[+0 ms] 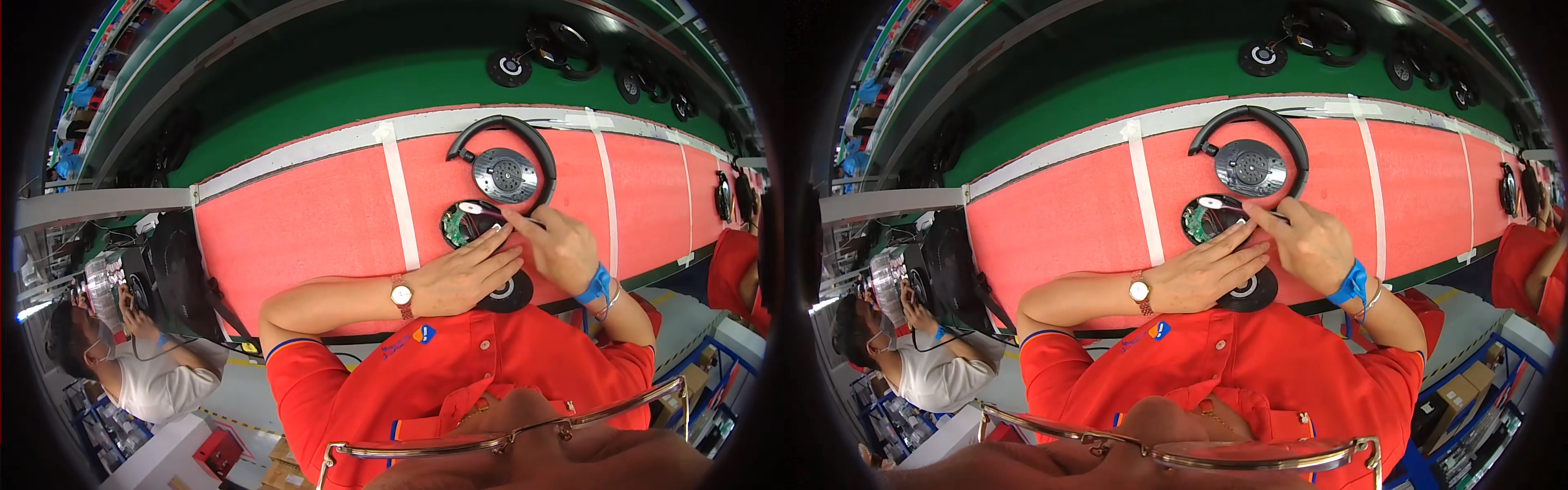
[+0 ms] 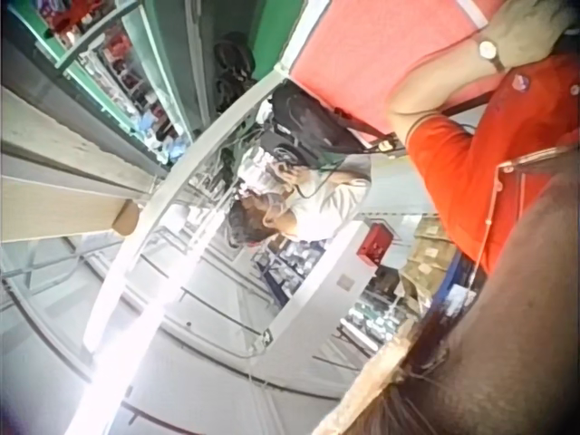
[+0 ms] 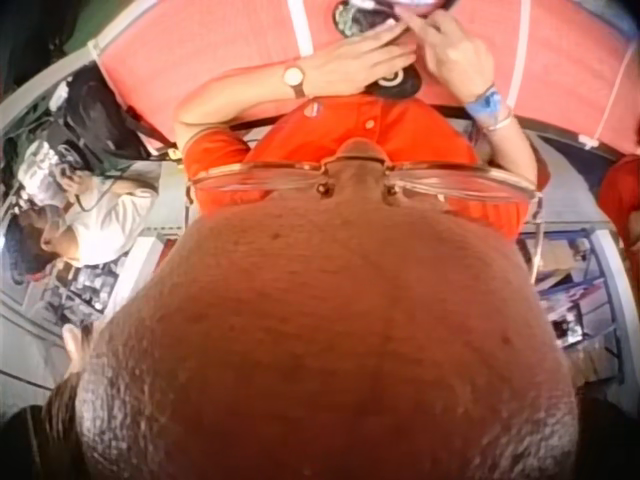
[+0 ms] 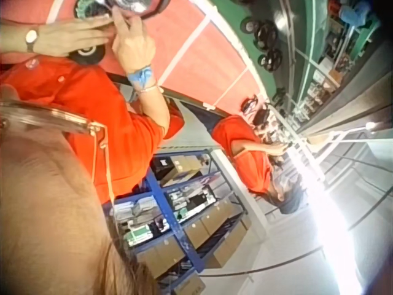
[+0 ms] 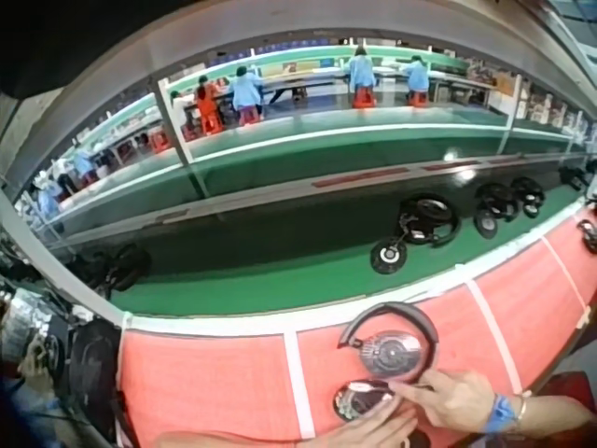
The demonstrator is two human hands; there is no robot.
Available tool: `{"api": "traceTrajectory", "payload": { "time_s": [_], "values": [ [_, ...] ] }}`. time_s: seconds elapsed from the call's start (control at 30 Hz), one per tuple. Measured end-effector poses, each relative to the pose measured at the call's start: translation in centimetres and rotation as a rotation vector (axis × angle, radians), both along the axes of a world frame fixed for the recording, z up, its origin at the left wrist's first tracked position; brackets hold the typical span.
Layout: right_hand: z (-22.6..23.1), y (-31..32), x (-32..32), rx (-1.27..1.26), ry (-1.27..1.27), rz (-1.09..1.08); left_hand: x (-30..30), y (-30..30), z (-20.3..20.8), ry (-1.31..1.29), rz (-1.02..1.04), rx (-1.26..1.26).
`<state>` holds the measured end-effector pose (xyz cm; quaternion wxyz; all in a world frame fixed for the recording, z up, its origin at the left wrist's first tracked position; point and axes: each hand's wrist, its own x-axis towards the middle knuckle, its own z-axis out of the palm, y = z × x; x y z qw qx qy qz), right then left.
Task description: Assembling electronic components, likely headphones, on a factory production line.
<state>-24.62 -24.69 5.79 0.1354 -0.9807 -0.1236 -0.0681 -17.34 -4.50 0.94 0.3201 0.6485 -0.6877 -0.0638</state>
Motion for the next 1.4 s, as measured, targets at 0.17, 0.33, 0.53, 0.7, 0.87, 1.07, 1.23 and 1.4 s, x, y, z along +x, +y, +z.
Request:
{"api": "traceTrajectory", "payload": {
  "time_s": [0.17,0.33,0.53,0.7,0.87,1.07,1.23,1.4],
  "values": [
    [-0.2,-0.3,-0.3,0.04,-0.014,-0.003,-0.4,0.1,-0.3,0.059,-0.013,0.036],
    [-0.5,0.4,-0.5,0.097,-0.039,0.063,-0.6,0.0,-0.9,0.021,0.002,0.044],
    [0.1,-1.5,-0.6,0.075,0.036,-0.075,0.3,-0.4,-0.5,-0.001,-0.005,0.008],
    [1.3,-1.0,0.5,0.103,0.148,-0.043,0.0,0.7,-1.5,0.111,0.003,0.036],
    [1.3,-3.9,1.6,0.33,0.06,-0.139,-0.4,-0.1,-1.5,0.206,-0.046,0.023],
    [-1.9,-6.9,7.1,0.418,0.082,-0.178,-0.7,0.3,-1.4,0.093,-0.1,-0.009],
    [-3.7,-7.5,9.6,0.386,0.091,-0.173,-0.1,0.4,-1.5,0.07,-0.119,-0.024],
    [-3.4,-9.4,11.4,0.231,0.239,-0.19,0.4,0.2,-1.3,0.076,-0.135,-0.066]
  ]
}}
